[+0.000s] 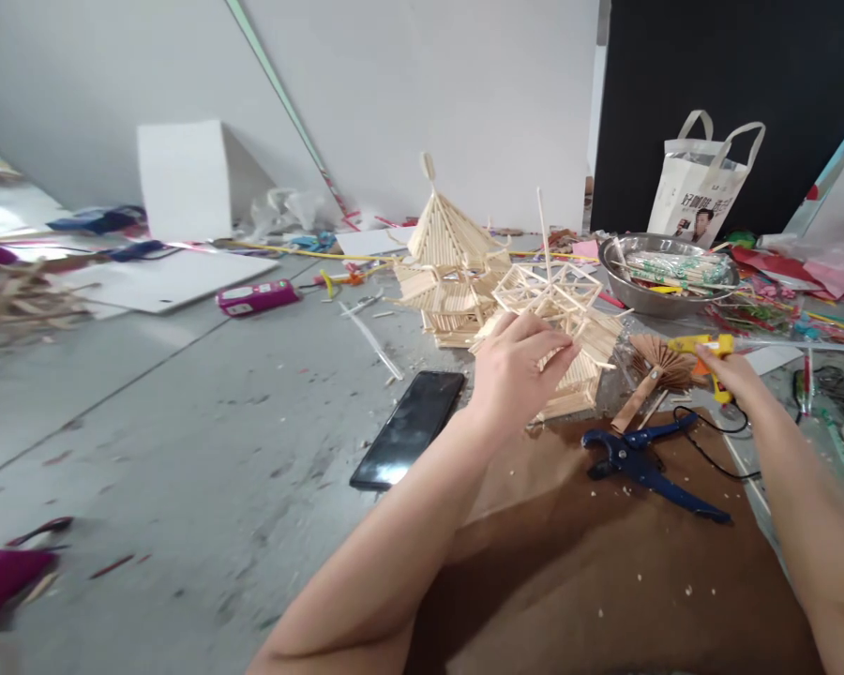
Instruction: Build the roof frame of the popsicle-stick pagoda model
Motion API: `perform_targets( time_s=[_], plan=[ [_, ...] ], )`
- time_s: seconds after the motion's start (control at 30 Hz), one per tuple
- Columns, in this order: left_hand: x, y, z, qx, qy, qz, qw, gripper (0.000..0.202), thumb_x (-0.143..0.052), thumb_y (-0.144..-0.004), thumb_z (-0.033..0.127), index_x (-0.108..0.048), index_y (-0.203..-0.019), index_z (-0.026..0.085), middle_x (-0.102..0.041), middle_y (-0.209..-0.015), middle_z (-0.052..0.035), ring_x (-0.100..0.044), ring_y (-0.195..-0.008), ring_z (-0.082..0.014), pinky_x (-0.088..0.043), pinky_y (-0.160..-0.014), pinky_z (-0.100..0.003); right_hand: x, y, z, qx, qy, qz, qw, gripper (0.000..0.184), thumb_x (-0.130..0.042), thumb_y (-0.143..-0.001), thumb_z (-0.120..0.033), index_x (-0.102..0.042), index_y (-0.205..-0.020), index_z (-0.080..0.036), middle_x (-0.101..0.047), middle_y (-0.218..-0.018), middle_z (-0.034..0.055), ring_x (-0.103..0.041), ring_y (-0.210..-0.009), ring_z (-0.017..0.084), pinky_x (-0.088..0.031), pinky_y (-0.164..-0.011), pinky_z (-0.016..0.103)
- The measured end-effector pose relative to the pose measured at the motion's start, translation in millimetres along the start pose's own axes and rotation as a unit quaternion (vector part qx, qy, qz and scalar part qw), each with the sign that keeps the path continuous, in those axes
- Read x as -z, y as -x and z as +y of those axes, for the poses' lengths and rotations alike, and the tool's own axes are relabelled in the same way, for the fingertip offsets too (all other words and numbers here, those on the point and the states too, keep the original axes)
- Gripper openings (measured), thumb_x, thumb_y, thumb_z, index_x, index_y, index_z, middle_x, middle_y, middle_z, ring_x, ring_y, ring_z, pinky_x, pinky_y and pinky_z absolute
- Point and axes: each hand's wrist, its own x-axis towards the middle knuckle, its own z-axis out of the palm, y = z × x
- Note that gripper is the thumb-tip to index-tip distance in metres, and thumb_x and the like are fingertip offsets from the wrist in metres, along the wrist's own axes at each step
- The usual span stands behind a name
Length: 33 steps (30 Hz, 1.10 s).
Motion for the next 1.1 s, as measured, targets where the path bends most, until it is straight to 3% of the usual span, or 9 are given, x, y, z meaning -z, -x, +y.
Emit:
perform_targets(
  time_s=[0.13, 0.3, 0.37, 0.43, 0.5, 0.6, 0.77, 0.93, 1.1],
  plan=[
    [0.5, -0.1, -6.1, -0.090, -0.123, -0.006, 0.988, 0.020, -0.055, -0.081, 0.027, -0.067, -0.068, 0.018, -0.059, -0.067, -0.0035, -0.047, -0.064, -0.0139, -0.040, -0.061, -0.026, -8.7, -1.3, -2.4, -0.037, 0.101, -0.005, 0.994, 0.077, -0.032, -0.069, -0.075, -0.064, -0.082, -0.006, -0.063, -0.090, 0.0262, -0.059, -0.088, 0.037, -0.043, -0.072, 0.046],
    [0.6, 0.6, -6.6, -0.121, -0.170, -0.018, 0.978, 0.022, -0.052, -0.083, 0.025, -0.065, -0.066, 0.018, -0.057, -0.067, -0.0027, -0.044, -0.063, -0.0142, -0.038, -0.063, -0.028, 2.9, 12.1, -10.9, -0.051, 0.234, 0.039, 0.970, 0.071, -0.027, -0.076, -0.067, -0.064, -0.095, -0.009, -0.061, -0.104, 0.0245, -0.055, -0.098, 0.041, -0.042, -0.077, 0.050],
    [0.7, 0.7, -6.2, -0.125, -0.186, -0.025, 0.974, 0.023, -0.052, -0.083, 0.025, -0.064, -0.064, 0.018, -0.057, -0.067, -0.0024, -0.043, -0.064, -0.0145, -0.037, -0.063, -0.029, 11.5, 24.2, -23.9, 0.031, 0.215, 0.106, 0.970, 0.057, -0.036, -0.078, -0.060, -0.062, -0.098, -0.013, -0.061, -0.103, 0.0206, -0.056, -0.097, 0.037, -0.043, -0.077, 0.048],
    [1.1, 0.8, -5.2, -0.124, -0.209, -0.030, 0.969, 0.022, -0.053, -0.081, 0.025, -0.063, -0.063, 0.019, -0.057, -0.067, -0.0023, -0.043, -0.066, -0.0154, -0.034, -0.063, -0.030, 19.2, 42.5, -46.4, 0.199, 0.134, 0.177, 0.955, 0.046, -0.046, -0.077, -0.052, -0.059, -0.101, -0.015, -0.061, -0.103, 0.0153, -0.057, -0.096, 0.030, -0.043, -0.083, 0.044],
    [1.6, 1.1, -3.4, -0.126, -0.237, -0.034, 0.963, 0.019, -0.055, -0.080, 0.024, -0.062, -0.062, 0.020, -0.057, -0.068, -0.0024, -0.042, -0.068, -0.0170, -0.032, -0.064, -0.031, 24.3, 66.3, -76.4, 0.385, 0.052, 0.205, 0.898, 0.042, -0.053, -0.075, -0.048, -0.056, -0.102, -0.017, -0.058, -0.108, 0.0124, -0.053, -0.105, 0.027, -0.041, -0.091, 0.043],
    [2.0, 2.0, -0.5, -0.139, -0.271, -0.044, 0.952, 0.018, -0.057, -0.077, 0.024, -0.060, -0.060, 0.021, -0.057, -0.069, -0.0025, -0.042, -0.072, -0.0188, -0.029, -0.066, -0.033, 25.8, 102.9, -122.2, 0.528, 0.040, 0.192, 0.826, 0.038, -0.056, -0.076, -0.042, -0.054, -0.105, -0.019, -0.053, -0.119, 0.0115, -0.044, -0.116, 0.026, -0.034, -0.099, 0.043],
    [0.2, 2.7, 0.1, -0.151, -0.290, -0.039, 0.944, 0.016, -0.063, -0.073, 0.023, -0.059, -0.058, 0.021, -0.058, -0.070, -0.0016, -0.042, -0.075, -0.0200, -0.027, -0.067, -0.034, 16.0, 128.1, -162.7, 0.575, 0.111, 0.170, 0.792, 0.019, -0.054, -0.078, -0.031, -0.060, -0.091, -0.019, -0.052, -0.122, 0.0094, -0.035, -0.124, 0.029, -0.023, -0.102, 0.053],
    [-1.2, 3.0, -1.2, -0.157, -0.287, -0.031, 0.944, 0.018, -0.061, -0.074, 0.023, -0.057, -0.056, 0.021, -0.060, -0.073, -0.0017, -0.044, -0.077, -0.0203, -0.027, -0.069, -0.036, 8.2, 122.2, -168.2, 0.580, 0.165, 0.175, 0.778, 0.018, -0.048, -0.081, -0.025, -0.064, -0.078, -0.019, -0.057, -0.118, 0.0086, -0.037, -0.122, 0.029, -0.018, -0.102, 0.060],
    [0.2, 3.0, -7.4, -0.146, -0.244, -0.026, 0.958, 0.014, -0.062, -0.075, 0.027, -0.059, -0.063, 0.022, -0.064, -0.091, -0.0017, -0.047, -0.091, -0.0229, -0.028, -0.076, -0.038, 8.5, 120.6, -167.2, 0.600, 0.132, 0.171, 0.770, 0.020, -0.046, -0.083, -0.026, -0.065, -0.077, -0.022, -0.059, -0.115, 0.0052, -0.040, -0.121, 0.026, -0.013, -0.104, 0.059]
  ],
)
